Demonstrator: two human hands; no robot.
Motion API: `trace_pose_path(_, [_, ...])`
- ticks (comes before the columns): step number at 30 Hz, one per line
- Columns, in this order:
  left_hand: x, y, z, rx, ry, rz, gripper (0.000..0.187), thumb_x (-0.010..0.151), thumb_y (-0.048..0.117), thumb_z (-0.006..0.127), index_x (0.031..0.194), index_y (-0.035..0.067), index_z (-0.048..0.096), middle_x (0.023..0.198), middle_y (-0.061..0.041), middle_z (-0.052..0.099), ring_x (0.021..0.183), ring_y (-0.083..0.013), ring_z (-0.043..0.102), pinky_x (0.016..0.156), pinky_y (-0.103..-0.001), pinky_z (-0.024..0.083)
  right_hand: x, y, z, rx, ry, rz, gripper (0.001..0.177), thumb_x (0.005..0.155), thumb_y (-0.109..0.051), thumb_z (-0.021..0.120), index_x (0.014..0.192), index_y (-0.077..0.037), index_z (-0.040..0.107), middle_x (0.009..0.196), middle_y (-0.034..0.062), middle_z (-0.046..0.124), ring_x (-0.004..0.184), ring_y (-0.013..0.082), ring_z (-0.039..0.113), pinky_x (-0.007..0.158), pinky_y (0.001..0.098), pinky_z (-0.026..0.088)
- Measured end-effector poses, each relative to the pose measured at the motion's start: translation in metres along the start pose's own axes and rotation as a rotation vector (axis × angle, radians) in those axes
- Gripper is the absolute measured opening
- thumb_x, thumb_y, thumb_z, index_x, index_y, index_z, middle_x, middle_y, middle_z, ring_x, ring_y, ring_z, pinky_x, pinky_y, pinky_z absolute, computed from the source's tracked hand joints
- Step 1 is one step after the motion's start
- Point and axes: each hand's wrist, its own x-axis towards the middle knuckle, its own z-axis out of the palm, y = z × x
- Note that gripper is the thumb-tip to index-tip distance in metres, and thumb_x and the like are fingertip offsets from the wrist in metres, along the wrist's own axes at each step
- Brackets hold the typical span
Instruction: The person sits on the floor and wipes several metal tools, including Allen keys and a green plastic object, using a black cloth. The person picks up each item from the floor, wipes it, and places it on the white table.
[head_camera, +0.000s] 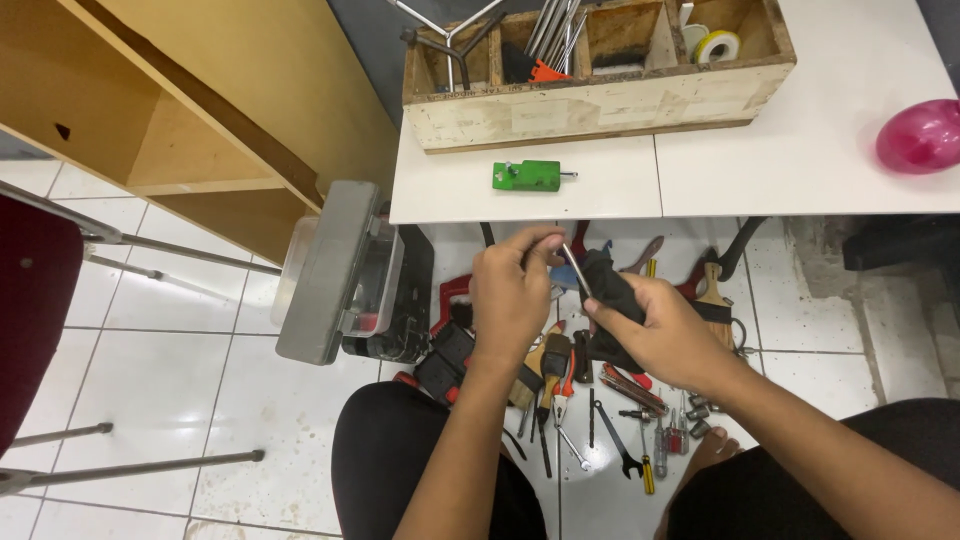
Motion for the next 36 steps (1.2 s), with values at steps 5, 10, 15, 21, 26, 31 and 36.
trace_pose_path(5, [-0.008,0.0,0.008,-0.099,-0.158,0.025,0.015,0.096,0.01,0.066,0.099,0.012,0.08,0.08,-0.012,0.078,0.088,-0.0322,0.077,0.075,-0.037,0.059,0.006,-0.001,0.002,0.208,0.036,0.072,0.022,0.092,-0.006,0.068,0.072,0.0,0.069,0.051,0.0115,0.064,0.046,0.0157,0.055,0.043,0.0244,0.044])
trace_pose_path(10, [-0.003,0.003,0.009,-0.069,-0.136,0.063,0.015,0.095,0.008,0.067,0.099,0.011,0.08,0.077,-0.011,0.078,0.081,-0.0269,0.078,0.072,-0.033,0.06,0.013,0.004,0.005,0.623,0.066,0.125,0.019,0.092,-0.015,0.074,0.08,-0.001,0.067,0.06,0.0104,0.063,0.05,0.0125,0.061,0.044,0.0244,0.048])
trace_pose_path(15, [0.008,-0.004,-0.002,0.143,0.03,0.09,0.015,0.097,0.008,0.063,0.099,0.004,0.078,0.07,-0.017,0.075,0.07,-0.0323,0.075,0.068,-0.039,0.059,-0.002,-0.001,-0.003,0.218,-0.009,0.132,0.019,0.09,-0.006,0.071,0.073,0.004,0.071,0.056,0.0143,0.066,0.05,0.0187,0.06,0.045,0.0283,0.049])
trace_pose_path(21, [0.002,-0.013,0.012,0.177,-0.104,0.096,0.016,0.098,0.013,0.064,0.098,0.007,0.078,0.067,-0.015,0.074,0.068,-0.033,0.075,0.065,-0.039,0.058,0.006,-0.001,0.004,0.048,0.056,0.121,0.022,0.09,-0.006,0.07,0.07,0.002,0.071,0.051,0.0126,0.064,0.047,0.0176,0.057,0.043,0.0268,0.046])
trace_pose_path(26, [0.005,-0.009,0.008,0.041,-0.222,0.038,0.017,0.099,0.022,0.063,0.103,0.014,0.078,0.071,-0.009,0.076,0.074,-0.0287,0.077,0.07,-0.037,0.058,0.02,0.011,0.006,0.403,0.146,0.199,0.022,0.091,-0.015,0.073,0.077,0.0,0.066,0.055,0.0132,0.061,0.045,0.0172,0.059,0.038,0.0278,0.046])
trace_pose_path(31, [0.011,-0.005,0.001,-0.064,0.023,-0.012,0.015,0.097,0.01,0.063,0.1,0.006,0.077,0.073,-0.016,0.077,0.066,-0.0245,0.075,0.067,-0.035,0.056,0.004,0.014,0.0,0.791,-0.111,0.231,0.018,0.093,-0.012,0.071,0.082,0.003,0.067,0.063,0.0181,0.063,0.06,0.0301,0.071,0.054,0.0351,0.055])
trace_pose_path(36, [0.007,-0.017,0.003,0.11,-0.008,-0.014,0.013,0.096,0.012,0.066,0.098,0.006,0.078,0.071,-0.015,0.076,0.064,-0.0265,0.075,0.063,-0.035,0.057,0.002,0.005,-0.004,0.301,-0.022,0.226,0.018,0.091,-0.006,0.069,0.08,0.007,0.072,0.062,0.0182,0.069,0.061,0.0267,0.073,0.055,0.034,0.057])
